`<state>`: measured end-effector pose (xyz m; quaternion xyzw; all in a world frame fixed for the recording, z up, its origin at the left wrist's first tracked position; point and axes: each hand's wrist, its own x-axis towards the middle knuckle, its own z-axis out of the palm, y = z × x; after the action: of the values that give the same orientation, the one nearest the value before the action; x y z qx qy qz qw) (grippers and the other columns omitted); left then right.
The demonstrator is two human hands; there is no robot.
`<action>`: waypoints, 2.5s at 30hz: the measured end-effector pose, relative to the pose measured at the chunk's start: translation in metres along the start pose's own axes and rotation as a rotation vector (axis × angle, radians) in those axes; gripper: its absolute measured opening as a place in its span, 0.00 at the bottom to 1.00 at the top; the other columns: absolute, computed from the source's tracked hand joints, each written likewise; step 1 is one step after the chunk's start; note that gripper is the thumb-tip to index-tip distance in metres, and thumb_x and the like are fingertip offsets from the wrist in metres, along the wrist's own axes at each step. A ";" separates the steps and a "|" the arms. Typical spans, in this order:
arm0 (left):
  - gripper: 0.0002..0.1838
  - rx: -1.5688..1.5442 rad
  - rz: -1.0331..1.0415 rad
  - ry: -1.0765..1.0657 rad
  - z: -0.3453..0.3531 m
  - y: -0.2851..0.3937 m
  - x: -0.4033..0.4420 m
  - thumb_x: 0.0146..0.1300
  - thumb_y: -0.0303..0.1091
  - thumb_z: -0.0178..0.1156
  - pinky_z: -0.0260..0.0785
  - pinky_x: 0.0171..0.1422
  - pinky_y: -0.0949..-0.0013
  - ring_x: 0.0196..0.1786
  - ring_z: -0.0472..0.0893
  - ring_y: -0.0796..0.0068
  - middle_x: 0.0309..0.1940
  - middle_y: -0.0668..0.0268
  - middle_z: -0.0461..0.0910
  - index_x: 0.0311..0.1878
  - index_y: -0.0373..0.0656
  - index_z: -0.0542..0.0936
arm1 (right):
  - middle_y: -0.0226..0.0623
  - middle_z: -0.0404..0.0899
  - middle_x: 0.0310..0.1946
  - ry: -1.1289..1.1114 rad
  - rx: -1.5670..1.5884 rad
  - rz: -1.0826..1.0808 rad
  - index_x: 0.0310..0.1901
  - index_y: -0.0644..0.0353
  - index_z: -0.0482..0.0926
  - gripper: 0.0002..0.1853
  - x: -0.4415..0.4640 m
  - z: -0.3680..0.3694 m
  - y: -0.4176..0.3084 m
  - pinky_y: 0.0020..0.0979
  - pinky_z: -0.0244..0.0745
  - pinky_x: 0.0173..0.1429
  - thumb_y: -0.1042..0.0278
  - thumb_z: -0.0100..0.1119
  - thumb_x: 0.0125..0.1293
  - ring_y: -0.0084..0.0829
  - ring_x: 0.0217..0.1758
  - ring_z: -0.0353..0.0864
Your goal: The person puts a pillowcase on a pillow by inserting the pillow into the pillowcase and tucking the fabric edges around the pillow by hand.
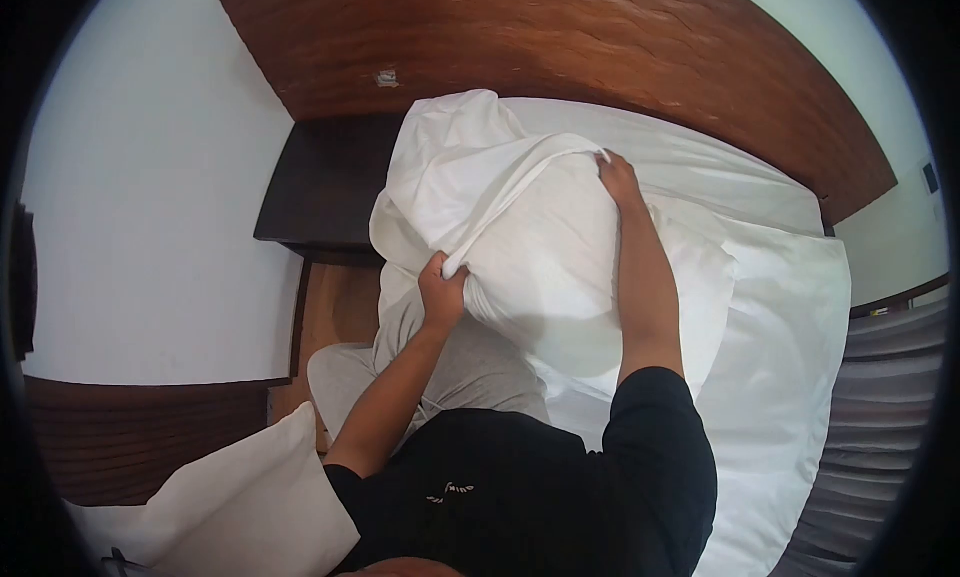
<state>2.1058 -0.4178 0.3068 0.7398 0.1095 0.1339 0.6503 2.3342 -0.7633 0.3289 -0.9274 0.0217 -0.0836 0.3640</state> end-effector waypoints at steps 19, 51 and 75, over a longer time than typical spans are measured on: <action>0.08 -0.069 0.136 -0.121 0.014 0.002 0.013 0.63 0.21 0.66 0.66 0.38 0.67 0.31 0.69 0.76 0.27 0.65 0.73 0.35 0.37 0.74 | 0.43 0.80 0.58 -0.285 -0.197 -0.759 0.60 0.56 0.79 0.33 -0.179 0.004 -0.164 0.55 0.65 0.74 0.53 0.77 0.54 0.48 0.66 0.76; 0.11 -0.022 0.288 -0.365 -0.004 -0.031 -0.043 0.65 0.25 0.66 0.77 0.48 0.61 0.41 0.84 0.60 0.38 0.56 0.81 0.48 0.38 0.76 | 0.41 0.86 0.41 -0.134 -0.446 -0.628 0.42 0.56 0.85 0.13 -0.156 0.103 -0.195 0.44 0.69 0.49 0.59 0.64 0.59 0.40 0.47 0.82; 0.21 0.020 0.197 -0.426 0.014 0.021 0.075 0.65 0.38 0.71 0.70 0.43 0.68 0.34 0.72 0.72 0.33 0.65 0.73 0.56 0.40 0.76 | 0.52 0.88 0.45 -0.907 -0.065 -0.668 0.51 0.63 0.86 0.17 -0.098 0.020 -0.175 0.45 0.77 0.61 0.75 0.68 0.59 0.50 0.52 0.86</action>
<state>2.1809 -0.4082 0.3302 0.7649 -0.1014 0.0366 0.6351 2.2372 -0.6114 0.4197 -0.8377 -0.4292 0.2134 0.2617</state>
